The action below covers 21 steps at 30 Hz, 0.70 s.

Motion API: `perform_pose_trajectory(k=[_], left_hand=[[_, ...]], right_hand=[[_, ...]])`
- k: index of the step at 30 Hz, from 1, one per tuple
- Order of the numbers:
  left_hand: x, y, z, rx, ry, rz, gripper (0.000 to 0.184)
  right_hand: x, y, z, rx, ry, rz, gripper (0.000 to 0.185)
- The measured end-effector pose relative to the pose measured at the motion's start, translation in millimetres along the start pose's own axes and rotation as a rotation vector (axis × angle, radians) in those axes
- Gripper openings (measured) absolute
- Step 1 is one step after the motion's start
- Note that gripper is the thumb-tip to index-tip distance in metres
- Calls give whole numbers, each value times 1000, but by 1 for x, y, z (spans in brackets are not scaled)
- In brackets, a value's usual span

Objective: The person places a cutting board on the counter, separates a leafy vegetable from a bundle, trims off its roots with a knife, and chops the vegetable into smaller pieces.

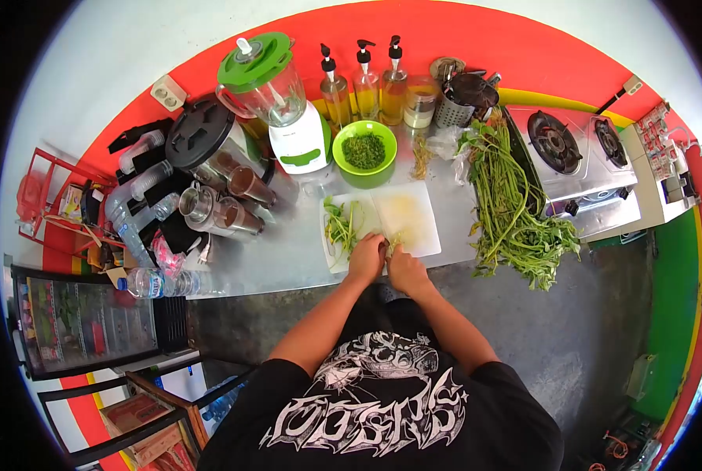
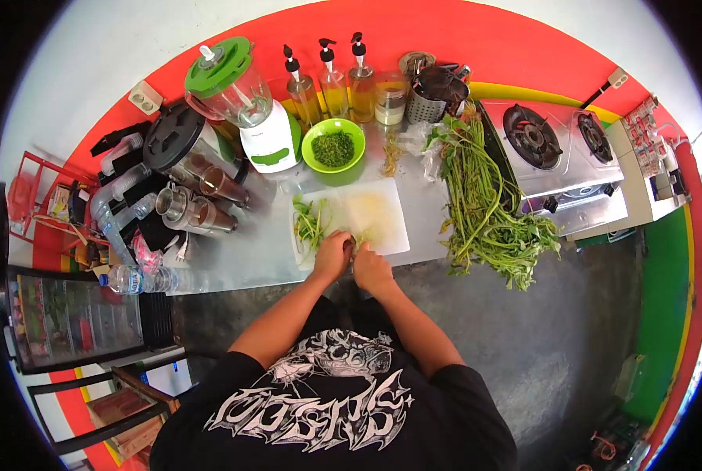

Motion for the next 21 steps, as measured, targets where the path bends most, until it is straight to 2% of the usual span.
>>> perform_pose_trajectory(k=[2, 4, 9, 12, 14, 15, 18, 21], left_hand=[[3, -1, -3, 2, 8, 30, 9], [2, -1, -1, 10, 11, 28, 8], [-2, -2, 3, 2, 11, 27, 7], [2, -5, 2, -31, 4, 48, 9], [3, -6, -2, 42, 0, 89, 12], [5, -6, -6, -26, -74, 34, 14], [1, -5, -5, -65, -36, 52, 13], [-2, -9, 2, -107, 31, 54, 12]], right_hand=[[1, 1, 2, 16, 25, 28, 33], [0, 2, 1, 39, -31, -63, 30], [-3, -7, -3, 42, -3, -85, 31], [-2, -4, 1, 2, 8, -44, 31], [-4, -7, 1, 11, 8, -66, 32], [-7, -6, -2, 14, 7, -85, 32], [3, -4, 0, -7, 21, -20, 28], [-2, -6, -3, -1, -3, -61, 30]])
Point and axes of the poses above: each hand's wrist, its own y-axis towards the middle knuckle, its own x-axis out of the palm, z = x × y, the point moved 6 cm from there along y, towards the middle knuckle, and after that the axes turned 13 degrees about -z, right-handed, at the moved point
